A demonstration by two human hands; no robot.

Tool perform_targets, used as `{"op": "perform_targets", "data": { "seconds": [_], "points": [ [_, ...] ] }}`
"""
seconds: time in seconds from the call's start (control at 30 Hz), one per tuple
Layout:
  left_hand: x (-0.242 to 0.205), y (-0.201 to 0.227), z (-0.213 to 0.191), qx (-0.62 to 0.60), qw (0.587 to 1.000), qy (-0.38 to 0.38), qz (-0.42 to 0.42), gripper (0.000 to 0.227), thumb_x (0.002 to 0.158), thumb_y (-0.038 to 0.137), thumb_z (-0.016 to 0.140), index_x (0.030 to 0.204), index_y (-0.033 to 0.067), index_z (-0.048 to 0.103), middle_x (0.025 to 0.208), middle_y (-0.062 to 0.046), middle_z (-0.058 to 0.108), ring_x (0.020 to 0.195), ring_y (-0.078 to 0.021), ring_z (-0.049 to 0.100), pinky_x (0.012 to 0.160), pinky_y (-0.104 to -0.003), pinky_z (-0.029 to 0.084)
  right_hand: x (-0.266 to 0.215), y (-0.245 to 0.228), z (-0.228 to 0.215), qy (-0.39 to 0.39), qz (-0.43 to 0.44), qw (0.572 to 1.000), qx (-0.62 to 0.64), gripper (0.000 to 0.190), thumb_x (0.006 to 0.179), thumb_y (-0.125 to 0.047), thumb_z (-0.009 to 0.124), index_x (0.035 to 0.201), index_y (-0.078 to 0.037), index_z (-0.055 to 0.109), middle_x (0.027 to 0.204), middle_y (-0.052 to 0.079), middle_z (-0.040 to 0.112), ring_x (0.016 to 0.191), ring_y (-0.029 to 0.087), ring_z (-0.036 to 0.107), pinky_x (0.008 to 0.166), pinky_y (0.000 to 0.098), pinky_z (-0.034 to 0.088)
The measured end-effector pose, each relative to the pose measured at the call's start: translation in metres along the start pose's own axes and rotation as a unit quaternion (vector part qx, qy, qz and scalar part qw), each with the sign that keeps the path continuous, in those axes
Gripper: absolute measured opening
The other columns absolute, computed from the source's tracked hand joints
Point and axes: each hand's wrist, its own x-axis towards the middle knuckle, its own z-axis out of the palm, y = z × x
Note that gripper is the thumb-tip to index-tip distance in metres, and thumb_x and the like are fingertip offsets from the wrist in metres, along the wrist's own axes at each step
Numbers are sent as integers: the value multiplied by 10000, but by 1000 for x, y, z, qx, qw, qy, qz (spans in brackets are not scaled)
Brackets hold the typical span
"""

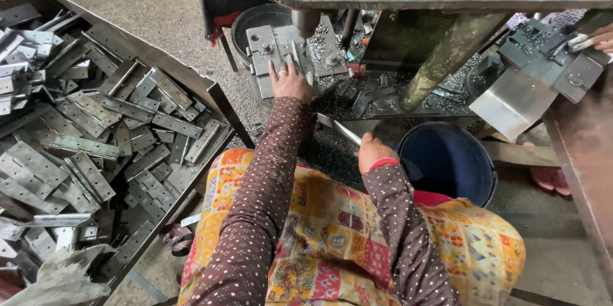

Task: The person repeatedly picks up metal brackets from a bin, places them under a drill press, and operates the machine to drill holes. After each cycle, the person removes the bracket and places it back into the bin.

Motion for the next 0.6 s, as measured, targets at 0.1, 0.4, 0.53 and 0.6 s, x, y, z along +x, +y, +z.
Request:
{"op": "perform_targets", "data": {
  "seconds": [0.1,0.4,0.53,0.6],
  "points": [
    [3,-6,-2,10,999,47,18,488,1002,212,368,1466,75,424,1555,-155,350,1431,-318,345,1186,-601,-2,10,0,30,-119,41,992,4,457,926,-291,652,1237,-34,437,1082,251,655,997,405,683,856,497,549],
    [-14,-7,14,-30,994,106,22,453,1005,113,378,1420,9,525,1485,-165,478,1409,-298,443,1238,-600,8,-8,2,37,-150,54,987,24,596,858,-316,760,1279,-34,447,1151,271,646,1104,439,643,951,518,513],
    [-5,-6,9,-32,994,99,19,428,966,158,401,1343,55,577,1512,-163,429,1414,-300,409,1194,-591,-21,-5,-11,-6,-24,39,999,10,439,926,-333,686,1210,-38,527,1096,219,695,1016,396,713,888,510,563],
    [7,-6,4,-48,997,66,17,441,937,170,415,1344,109,575,1524,-141,397,1416,-290,382,1180,-588,-35,5,-14,-8,-12,25,1000,-3,445,899,-315,705,1195,-31,533,1087,223,691,1028,389,705,883,499,567]
  ]
}}
